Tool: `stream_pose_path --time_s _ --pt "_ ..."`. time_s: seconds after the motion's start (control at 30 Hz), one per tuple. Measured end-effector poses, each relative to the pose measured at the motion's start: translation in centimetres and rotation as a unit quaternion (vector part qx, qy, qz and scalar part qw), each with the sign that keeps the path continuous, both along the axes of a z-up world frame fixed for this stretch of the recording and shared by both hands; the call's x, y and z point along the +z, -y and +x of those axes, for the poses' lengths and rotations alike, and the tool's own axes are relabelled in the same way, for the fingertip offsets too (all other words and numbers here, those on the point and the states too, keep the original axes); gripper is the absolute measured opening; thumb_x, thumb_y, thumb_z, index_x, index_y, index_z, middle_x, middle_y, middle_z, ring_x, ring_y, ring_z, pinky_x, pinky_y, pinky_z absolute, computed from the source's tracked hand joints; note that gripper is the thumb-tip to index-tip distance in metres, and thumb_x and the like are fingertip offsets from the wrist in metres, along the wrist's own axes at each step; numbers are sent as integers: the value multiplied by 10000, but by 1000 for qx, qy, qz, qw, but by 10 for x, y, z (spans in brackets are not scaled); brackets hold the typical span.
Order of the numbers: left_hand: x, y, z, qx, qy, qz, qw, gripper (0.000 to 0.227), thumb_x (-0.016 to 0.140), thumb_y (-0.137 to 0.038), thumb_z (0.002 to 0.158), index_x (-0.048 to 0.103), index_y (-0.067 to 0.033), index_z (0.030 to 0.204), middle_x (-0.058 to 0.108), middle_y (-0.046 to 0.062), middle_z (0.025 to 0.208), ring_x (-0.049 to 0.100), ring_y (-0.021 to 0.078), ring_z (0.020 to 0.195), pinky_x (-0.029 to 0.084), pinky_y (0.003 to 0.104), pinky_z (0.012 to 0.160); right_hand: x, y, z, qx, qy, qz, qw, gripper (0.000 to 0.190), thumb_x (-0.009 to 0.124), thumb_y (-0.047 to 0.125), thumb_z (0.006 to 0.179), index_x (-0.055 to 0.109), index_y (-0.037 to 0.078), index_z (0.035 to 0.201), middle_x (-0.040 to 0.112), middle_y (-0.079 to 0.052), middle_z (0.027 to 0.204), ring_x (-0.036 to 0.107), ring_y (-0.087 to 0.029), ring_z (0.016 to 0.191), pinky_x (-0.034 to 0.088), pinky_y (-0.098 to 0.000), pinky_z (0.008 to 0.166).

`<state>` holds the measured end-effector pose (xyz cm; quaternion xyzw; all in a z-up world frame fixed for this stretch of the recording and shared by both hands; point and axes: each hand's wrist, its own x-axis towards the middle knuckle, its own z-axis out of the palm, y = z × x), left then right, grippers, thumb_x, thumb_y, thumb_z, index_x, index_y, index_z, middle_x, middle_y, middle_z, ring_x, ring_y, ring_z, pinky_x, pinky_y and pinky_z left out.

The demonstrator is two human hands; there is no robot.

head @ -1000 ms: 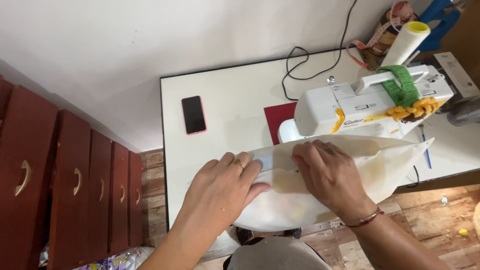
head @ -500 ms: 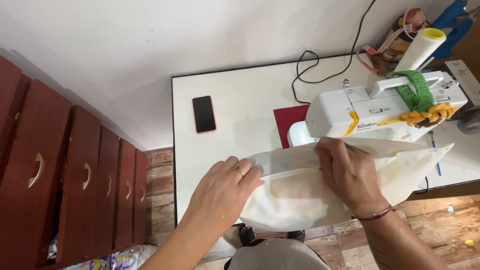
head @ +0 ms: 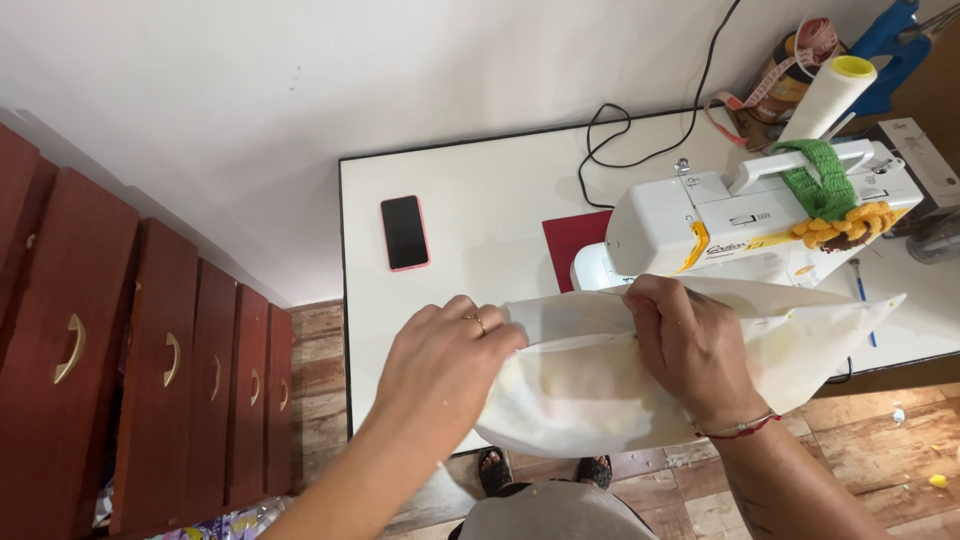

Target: Aligning the edges of a stuffed pillowcase to prepare it for sealing

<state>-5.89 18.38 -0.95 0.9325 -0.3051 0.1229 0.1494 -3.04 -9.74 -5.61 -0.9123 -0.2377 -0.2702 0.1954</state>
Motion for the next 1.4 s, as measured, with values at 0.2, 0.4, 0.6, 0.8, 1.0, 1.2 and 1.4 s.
stream_pose_path --time_s 0.2,0.4,0.6,0.8,1.0,1.2,1.4 --pt "-8 10 4 63 115 23 991 204 640 14 725 584 -182 740 459 -26 660 497 201 634 397 342 556 8 -9 -5 -17 5 7 1000 52 558 77 1034 580 89 1079 595 -57 596 596 -299 485 468 -400 490" --pt "-5 21 7 26 42 -29 998 139 698 -267 869 651 -165 950 561 17 767 591 253 748 482 387 613 1 -8 -3 -33 13 12 999 39 581 163 1014 594 137 1040 530 -65 468 630 -345 468 525 -434 497" --pt "-31 40 12 40 25 -16 999 201 781 -230 787 625 -167 897 550 -20 783 578 230 770 460 365 623 -2 -3 0 -32 23 6 999 34 598 162 1006 607 133 1021 541 -70 485 622 -357 478 528 -453 516" --pt "-17 31 6 19 91 -85 992 162 733 -241 901 590 -174 860 511 -25 723 599 194 679 513 313 560 1 3 3 -29 45 18 998 25 599 151 1004 608 127 1004 535 -77 488 612 -346 465 525 -433 505" --pt "-23 33 14 8 74 -102 992 135 623 -260 997 589 -164 909 501 -6 739 594 219 693 526 337 573 1 6 10 0 62 28 998 26 588 134 1002 609 120 1000 540 -72 499 617 -328 470 519 -407 487" --pt "-14 32 26 -5 -125 -120 985 119 596 -284 1013 607 -174 1056 626 47 819 699 270 798 580 390 675 4 12 20 7 45 38 998 33 580 114 1009 597 129 1032 558 -77 505 617 -332 461 523 -417 492" --pt "1 33 39 -7 -268 -258 928 145 720 -280 924 716 -155 999 622 75 724 664 279 752 566 392 692 8 15 32 26 37 49 998 52 591 111 1012 558 115 1052 560 -118 511 621 -372 473 516 -440 488"
